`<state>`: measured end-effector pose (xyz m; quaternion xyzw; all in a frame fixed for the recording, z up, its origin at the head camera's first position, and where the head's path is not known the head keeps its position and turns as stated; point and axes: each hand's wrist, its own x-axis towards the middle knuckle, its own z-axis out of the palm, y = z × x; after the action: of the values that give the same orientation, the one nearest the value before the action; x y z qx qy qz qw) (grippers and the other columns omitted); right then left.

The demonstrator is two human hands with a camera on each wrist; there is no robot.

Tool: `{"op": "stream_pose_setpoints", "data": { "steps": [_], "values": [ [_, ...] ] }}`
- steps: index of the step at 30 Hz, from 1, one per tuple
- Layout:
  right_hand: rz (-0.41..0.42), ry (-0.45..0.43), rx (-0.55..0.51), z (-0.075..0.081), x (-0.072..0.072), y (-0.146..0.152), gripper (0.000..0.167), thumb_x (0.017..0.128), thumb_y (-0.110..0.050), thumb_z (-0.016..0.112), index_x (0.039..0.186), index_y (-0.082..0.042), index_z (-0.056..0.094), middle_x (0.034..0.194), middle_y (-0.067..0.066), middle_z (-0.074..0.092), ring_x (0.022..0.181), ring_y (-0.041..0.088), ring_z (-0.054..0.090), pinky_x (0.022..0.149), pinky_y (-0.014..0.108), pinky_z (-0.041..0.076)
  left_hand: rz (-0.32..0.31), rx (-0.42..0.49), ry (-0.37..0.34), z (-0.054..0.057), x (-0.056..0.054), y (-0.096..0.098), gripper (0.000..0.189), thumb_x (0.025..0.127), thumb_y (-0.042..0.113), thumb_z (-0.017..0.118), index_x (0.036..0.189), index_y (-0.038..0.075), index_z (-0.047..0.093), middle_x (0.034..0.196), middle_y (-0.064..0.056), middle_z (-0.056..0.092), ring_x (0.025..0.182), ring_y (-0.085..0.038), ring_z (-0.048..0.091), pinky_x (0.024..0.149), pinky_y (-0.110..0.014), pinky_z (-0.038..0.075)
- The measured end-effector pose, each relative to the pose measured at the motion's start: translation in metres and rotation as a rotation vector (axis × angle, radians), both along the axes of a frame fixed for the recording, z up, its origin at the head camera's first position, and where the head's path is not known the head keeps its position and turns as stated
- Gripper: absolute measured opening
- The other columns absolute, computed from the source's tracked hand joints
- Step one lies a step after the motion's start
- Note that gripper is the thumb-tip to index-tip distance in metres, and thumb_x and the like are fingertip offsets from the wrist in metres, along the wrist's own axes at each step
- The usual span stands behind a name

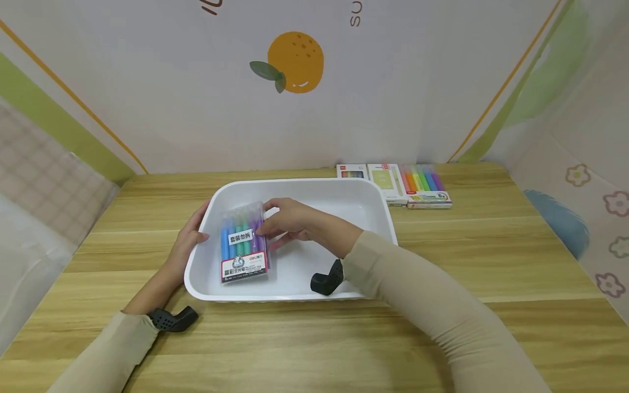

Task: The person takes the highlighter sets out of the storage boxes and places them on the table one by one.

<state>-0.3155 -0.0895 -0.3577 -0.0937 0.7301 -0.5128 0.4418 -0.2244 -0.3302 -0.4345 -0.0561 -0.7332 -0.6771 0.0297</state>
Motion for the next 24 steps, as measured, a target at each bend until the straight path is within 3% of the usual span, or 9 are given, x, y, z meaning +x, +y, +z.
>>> {"op": "stream_pose_setpoints", "data": {
  "steps": [11, 24],
  "values": [
    [0.031, 0.062, -0.069, 0.018, -0.004, 0.014, 0.061, 0.094, -0.005, 0.067, 0.147, -0.017, 0.041, 0.131, 0.016, 0.063, 0.115, 0.029, 0.067, 0.088, 0.044, 0.061, -0.003, 0.002, 0.018, -0.001, 0.000, -0.001, 0.078, 0.087, -0.002, 0.033, 0.162, 0.007, 0.016, 0.171, -0.011, 0.015, 0.153, -0.034, 0.019, 0.101, -0.007, 0.041],
    [-0.018, 0.077, -0.176, 0.029, -0.010, 0.046, 0.066, 0.094, -0.003, 0.063, 0.152, -0.018, 0.036, 0.128, 0.016, 0.062, 0.108, 0.026, 0.068, 0.092, 0.047, 0.059, 0.020, -0.018, -0.005, 0.000, 0.000, 0.000, 0.078, 0.086, 0.000, 0.034, 0.163, 0.009, 0.018, 0.170, -0.010, 0.017, 0.149, -0.032, 0.026, 0.097, -0.009, 0.044]
  ]
}}
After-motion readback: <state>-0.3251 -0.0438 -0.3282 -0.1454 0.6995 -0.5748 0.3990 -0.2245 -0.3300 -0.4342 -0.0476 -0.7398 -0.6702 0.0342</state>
